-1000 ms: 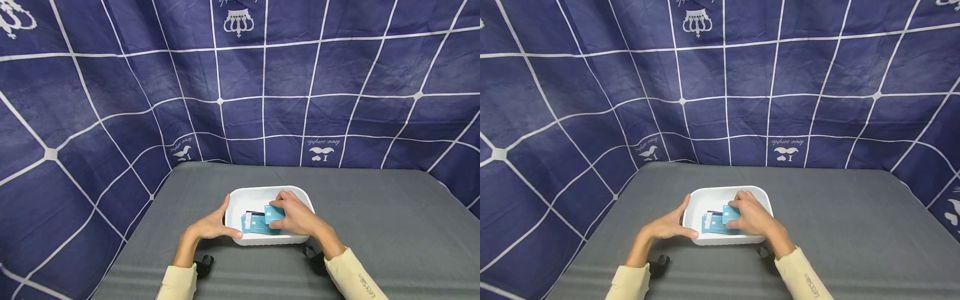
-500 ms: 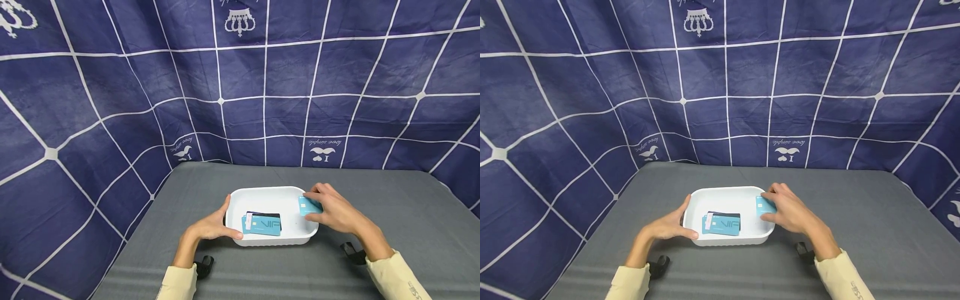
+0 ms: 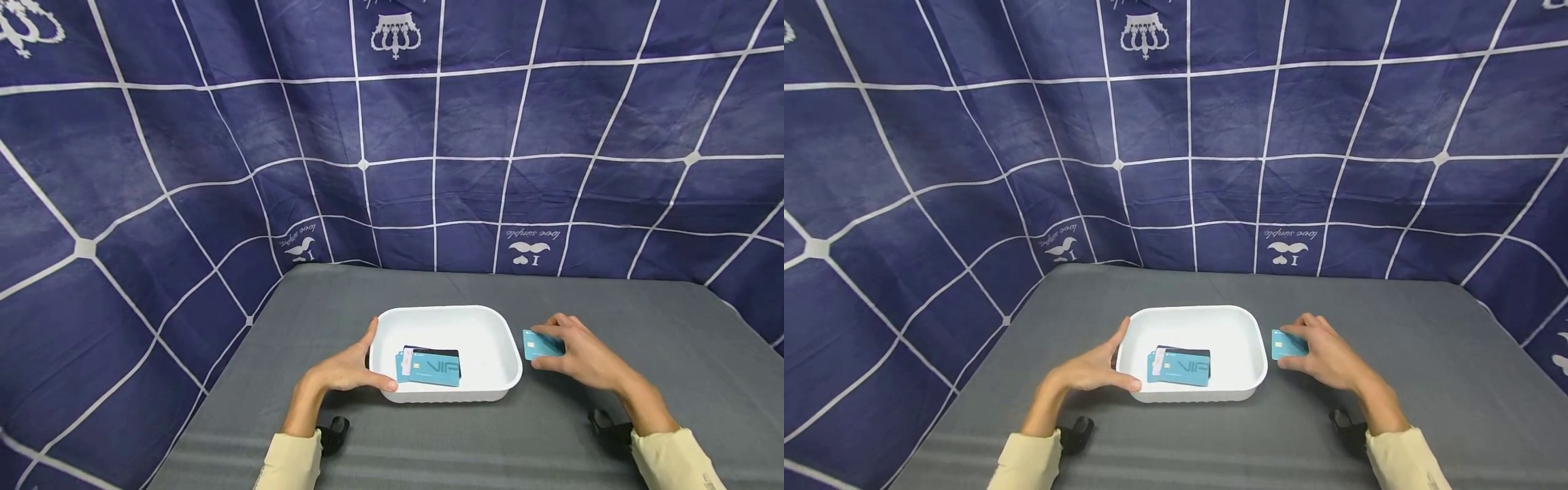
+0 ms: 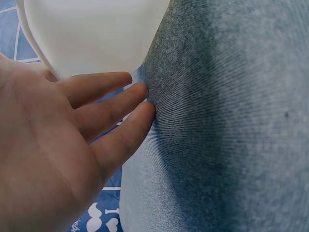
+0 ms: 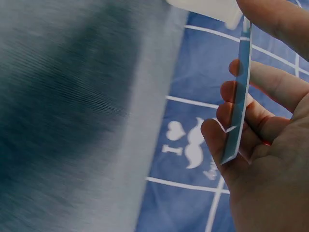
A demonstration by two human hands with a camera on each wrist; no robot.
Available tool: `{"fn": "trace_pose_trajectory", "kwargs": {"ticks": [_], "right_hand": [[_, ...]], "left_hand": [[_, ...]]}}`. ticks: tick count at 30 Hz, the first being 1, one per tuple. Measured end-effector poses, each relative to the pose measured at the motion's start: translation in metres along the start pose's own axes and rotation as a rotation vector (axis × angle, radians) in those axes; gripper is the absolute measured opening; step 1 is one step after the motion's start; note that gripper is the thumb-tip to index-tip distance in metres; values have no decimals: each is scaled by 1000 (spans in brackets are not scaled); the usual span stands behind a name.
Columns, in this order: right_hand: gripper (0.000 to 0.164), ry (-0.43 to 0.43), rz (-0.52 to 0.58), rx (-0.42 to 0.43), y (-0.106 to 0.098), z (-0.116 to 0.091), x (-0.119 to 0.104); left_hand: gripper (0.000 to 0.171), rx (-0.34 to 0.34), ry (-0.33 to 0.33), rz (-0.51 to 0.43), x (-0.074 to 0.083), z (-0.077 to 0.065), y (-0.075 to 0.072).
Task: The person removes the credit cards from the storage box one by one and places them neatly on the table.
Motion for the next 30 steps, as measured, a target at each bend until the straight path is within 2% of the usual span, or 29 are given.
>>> {"fn": "trace_pose_trajectory", "kwargs": {"ticks": [3, 6, 10, 15, 24, 30], "right_hand": [[54, 38, 9, -24, 9, -8, 9], [54, 39, -9, -37, 18, -11, 14], [52, 32, -32, -60, 27, -10, 18], [53, 53, -10, -112, 38, -4, 23], [58, 83, -4, -160, 44, -3, 28], [62, 135, 3, -184, 47, -6, 33]], "left_hand": [[134, -6, 1, 13, 2, 0, 0], [134, -12, 4, 14, 3, 0, 1], [133, -8, 10, 21, 3, 0, 0], [133, 0, 7, 20, 0, 0, -1], [134, -4, -2, 2, -2, 1, -1], [134, 1, -12, 7, -2, 2, 0]]}}
Point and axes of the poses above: each hand's wrist, its own z-axis towards the middle knuckle, its own y-axis out of the palm, x = y × z, the point moved 8 cm from there along z, towards the middle knuckle, and after that the axes turned 13 degrees about x, right-handed, at the moved point
